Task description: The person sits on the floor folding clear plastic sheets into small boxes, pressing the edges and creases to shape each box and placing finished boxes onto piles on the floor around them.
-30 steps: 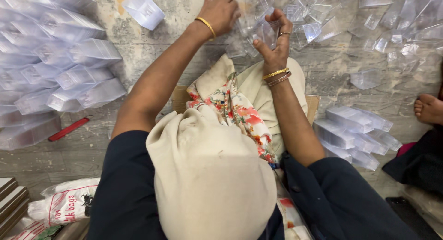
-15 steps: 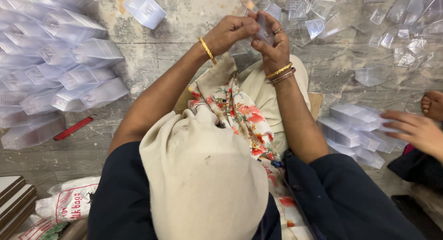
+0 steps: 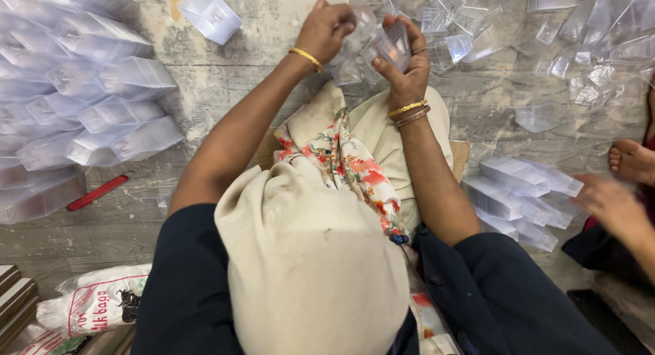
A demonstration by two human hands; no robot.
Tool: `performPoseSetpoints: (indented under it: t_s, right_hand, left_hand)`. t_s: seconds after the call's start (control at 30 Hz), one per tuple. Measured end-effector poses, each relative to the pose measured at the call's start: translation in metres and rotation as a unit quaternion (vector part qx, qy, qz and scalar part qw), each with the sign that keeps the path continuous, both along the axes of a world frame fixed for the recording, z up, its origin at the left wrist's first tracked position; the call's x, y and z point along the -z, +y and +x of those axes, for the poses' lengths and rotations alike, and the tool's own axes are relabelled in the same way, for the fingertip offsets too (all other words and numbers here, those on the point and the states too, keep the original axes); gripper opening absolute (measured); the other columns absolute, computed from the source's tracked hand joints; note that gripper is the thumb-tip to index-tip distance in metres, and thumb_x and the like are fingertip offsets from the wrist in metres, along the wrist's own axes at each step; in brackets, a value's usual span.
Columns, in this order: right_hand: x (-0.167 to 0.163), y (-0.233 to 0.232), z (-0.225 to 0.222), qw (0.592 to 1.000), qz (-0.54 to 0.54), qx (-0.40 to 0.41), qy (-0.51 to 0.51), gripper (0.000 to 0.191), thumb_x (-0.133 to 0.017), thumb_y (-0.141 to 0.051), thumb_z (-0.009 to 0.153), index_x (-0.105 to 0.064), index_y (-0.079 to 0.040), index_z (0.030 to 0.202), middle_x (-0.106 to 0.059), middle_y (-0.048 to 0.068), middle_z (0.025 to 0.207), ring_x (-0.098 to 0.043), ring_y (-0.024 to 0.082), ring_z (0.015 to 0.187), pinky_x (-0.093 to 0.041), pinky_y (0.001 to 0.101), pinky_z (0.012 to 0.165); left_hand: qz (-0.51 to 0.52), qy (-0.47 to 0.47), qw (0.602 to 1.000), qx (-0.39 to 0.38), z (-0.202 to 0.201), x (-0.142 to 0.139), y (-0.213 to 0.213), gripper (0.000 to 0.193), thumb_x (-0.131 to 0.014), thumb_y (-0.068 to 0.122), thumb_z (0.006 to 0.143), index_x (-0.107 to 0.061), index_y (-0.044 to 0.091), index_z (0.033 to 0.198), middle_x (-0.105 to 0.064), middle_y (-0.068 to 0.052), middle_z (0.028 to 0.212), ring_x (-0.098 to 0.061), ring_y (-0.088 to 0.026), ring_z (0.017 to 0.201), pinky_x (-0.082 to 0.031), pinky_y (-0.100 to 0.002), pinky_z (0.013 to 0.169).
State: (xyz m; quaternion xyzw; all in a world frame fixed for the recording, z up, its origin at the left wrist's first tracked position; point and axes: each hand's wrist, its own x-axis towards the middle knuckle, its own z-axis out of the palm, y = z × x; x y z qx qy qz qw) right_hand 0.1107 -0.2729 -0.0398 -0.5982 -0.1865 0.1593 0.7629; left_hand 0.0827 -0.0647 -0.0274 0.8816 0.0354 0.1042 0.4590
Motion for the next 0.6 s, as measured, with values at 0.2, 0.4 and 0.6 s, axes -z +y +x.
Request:
performPoseSetpoints:
  t_s: [0.2, 0.4, 0.6]
  right_hand:
    - [0.007, 0.003, -0.002, 0.998, 0.033, -0.039, 0.047, 0.077, -0.088, 0.000, 0.082, -0.050, -0.006, 0.149, -0.060, 0.012, 0.152, -0.054, 0.025, 0.146, -0.043, 0.0380, 0.126]
    - [0.009, -0.003, -0.005, 0.996, 0.032, -0.078, 0.006, 0.080, -0.086, 0.004, 0.081, -0.049, -0.007, 0.151, -0.059, 0.011, 0.152, -0.054, 0.023, 0.142, -0.043, 0.0392, 0.126]
    - [0.008, -0.001, 0.000, 0.997, 0.018, -0.068, -0.023, 0.075, -0.080, 0.008, 0.077, -0.052, -0.007, 0.145, -0.059, 0.008, 0.144, -0.052, 0.023, 0.139, -0.040, 0.0378, 0.123]
  left_hand:
    - [-0.148, -0.047, 0.979, 0.135, -0.026, -0.008, 0.005, 0.013, -0.070, 0.004, 0.098, -0.072, 0.004, 0.112, -0.072, -0.010, 0.099, -0.069, -0.020, 0.093, -0.055, -0.033, 0.085]
    - [-0.332, 0.000, 0.919, 0.213, -0.032, 0.004, 0.006, 0.017, -0.073, -0.002, 0.096, -0.074, 0.000, 0.112, -0.074, -0.008, 0.105, -0.068, -0.015, 0.099, -0.056, -0.032, 0.091]
    - [-0.263, 0.011, 0.938, 0.227, -0.019, -0.002, 0.024, 0.015, -0.071, -0.002, 0.089, -0.077, -0.001, 0.103, -0.077, -0.007, 0.097, -0.072, -0.015, 0.093, -0.059, -0.031, 0.087]
